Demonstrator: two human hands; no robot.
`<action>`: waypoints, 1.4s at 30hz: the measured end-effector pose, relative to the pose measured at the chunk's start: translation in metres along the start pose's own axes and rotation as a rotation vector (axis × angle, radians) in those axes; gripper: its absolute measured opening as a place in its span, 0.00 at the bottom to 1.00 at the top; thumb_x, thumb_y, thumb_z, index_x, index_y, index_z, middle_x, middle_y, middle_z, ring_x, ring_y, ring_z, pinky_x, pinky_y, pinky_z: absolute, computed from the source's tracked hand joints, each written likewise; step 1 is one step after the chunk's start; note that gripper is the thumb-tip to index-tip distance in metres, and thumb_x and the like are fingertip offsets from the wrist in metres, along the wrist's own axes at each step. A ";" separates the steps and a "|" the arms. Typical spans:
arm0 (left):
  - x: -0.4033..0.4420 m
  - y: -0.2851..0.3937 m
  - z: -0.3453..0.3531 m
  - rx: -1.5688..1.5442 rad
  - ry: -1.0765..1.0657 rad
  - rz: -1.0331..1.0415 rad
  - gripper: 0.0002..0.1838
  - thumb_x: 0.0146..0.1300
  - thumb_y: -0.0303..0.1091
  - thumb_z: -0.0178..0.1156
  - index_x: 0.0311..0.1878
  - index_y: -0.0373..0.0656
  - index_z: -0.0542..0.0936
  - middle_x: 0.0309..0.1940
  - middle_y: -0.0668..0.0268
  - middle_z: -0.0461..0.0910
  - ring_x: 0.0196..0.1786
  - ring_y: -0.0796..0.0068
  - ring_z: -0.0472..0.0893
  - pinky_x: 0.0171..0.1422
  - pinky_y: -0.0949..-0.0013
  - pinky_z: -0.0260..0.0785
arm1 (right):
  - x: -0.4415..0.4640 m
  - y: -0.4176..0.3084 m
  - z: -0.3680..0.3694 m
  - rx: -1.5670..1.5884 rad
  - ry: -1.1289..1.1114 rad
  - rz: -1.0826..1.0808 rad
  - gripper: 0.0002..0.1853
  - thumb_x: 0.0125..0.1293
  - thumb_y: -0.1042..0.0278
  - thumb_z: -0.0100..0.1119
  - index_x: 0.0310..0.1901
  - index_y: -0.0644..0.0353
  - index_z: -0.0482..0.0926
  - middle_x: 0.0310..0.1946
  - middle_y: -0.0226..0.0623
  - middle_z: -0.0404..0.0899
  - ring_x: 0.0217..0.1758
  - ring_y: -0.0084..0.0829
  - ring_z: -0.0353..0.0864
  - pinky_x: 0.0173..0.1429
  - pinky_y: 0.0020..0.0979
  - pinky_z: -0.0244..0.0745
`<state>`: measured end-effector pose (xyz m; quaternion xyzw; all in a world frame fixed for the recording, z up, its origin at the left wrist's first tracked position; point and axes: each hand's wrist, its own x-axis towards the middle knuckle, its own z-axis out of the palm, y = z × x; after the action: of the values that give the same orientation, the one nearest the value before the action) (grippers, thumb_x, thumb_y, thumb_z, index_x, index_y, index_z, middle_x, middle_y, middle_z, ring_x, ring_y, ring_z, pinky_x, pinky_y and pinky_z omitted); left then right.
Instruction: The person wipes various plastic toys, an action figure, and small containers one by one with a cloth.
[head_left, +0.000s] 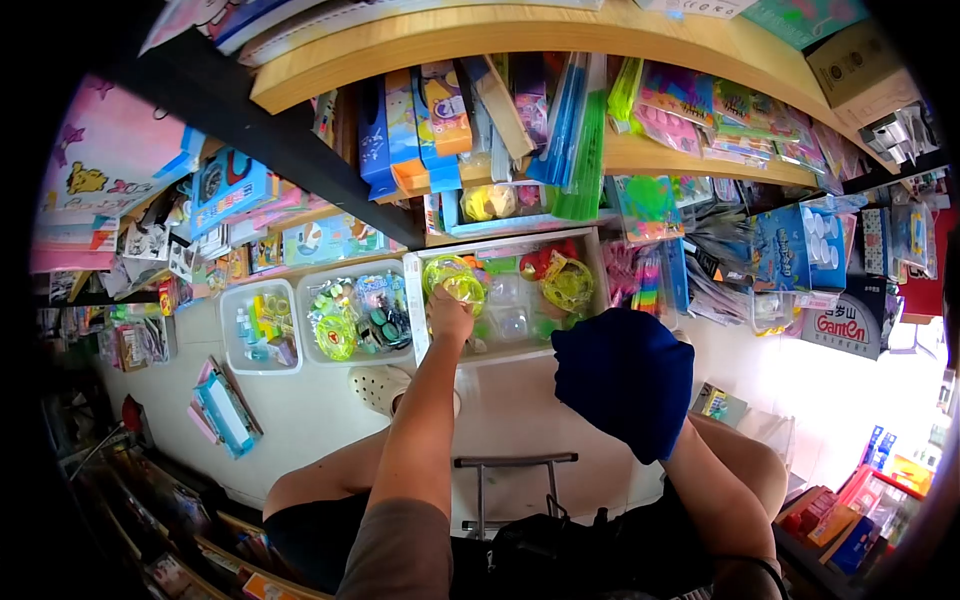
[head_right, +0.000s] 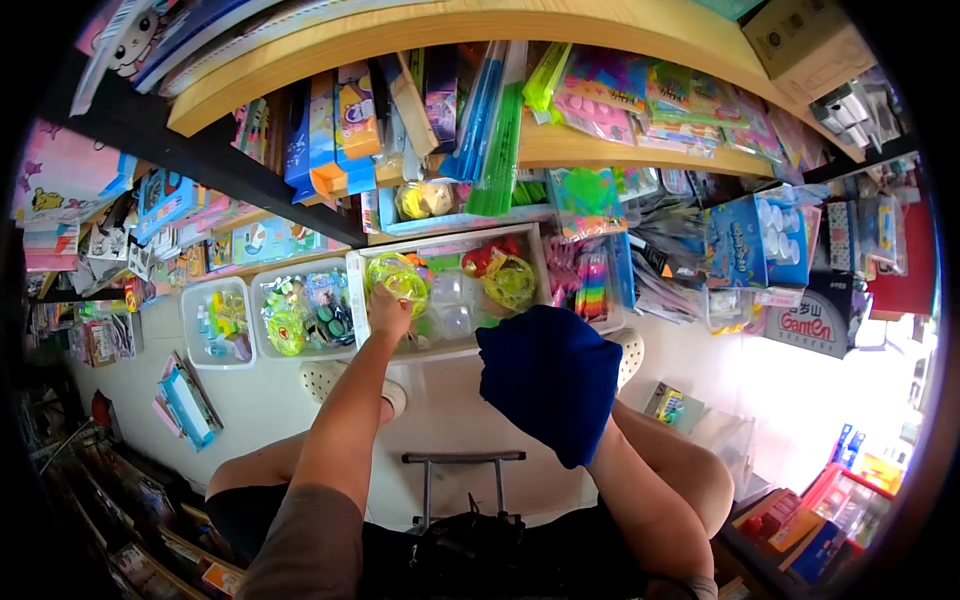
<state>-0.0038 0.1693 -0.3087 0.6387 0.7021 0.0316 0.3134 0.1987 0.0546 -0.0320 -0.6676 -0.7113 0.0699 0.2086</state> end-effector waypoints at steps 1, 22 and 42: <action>0.000 -0.005 0.005 0.033 0.069 0.049 0.29 0.48 0.33 0.66 0.51 0.36 0.64 0.51 0.52 0.68 0.55 0.48 0.69 0.57 0.51 0.64 | -0.002 0.002 -0.001 0.003 -0.013 0.006 0.10 0.43 0.64 0.63 0.32 0.46 0.78 0.28 0.23 0.77 0.34 0.31 0.76 0.35 0.31 0.71; -0.143 0.097 -0.127 -1.238 -0.484 0.063 0.06 0.60 0.33 0.60 0.38 0.42 0.79 0.30 0.73 0.76 0.31 0.85 0.71 0.34 0.77 0.62 | -0.035 0.001 -0.001 0.417 -0.085 0.169 0.11 0.60 0.64 0.53 0.43 0.54 0.69 0.33 0.29 0.69 0.38 0.29 0.70 0.41 0.29 0.64; -0.224 0.174 -0.205 -1.444 -0.834 0.119 0.31 0.62 0.26 0.52 0.69 0.44 0.57 0.67 0.61 0.59 0.67 0.63 0.62 0.69 0.62 0.56 | 0.002 -0.018 -0.025 2.308 0.102 0.814 0.12 0.65 0.58 0.50 0.40 0.58 0.73 0.36 0.36 0.77 0.35 0.27 0.78 0.41 0.33 0.75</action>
<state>0.0471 0.0682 0.0228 0.2761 0.3008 0.2512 0.8776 0.1922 0.0505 -0.0025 -0.2667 0.0377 0.6933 0.6684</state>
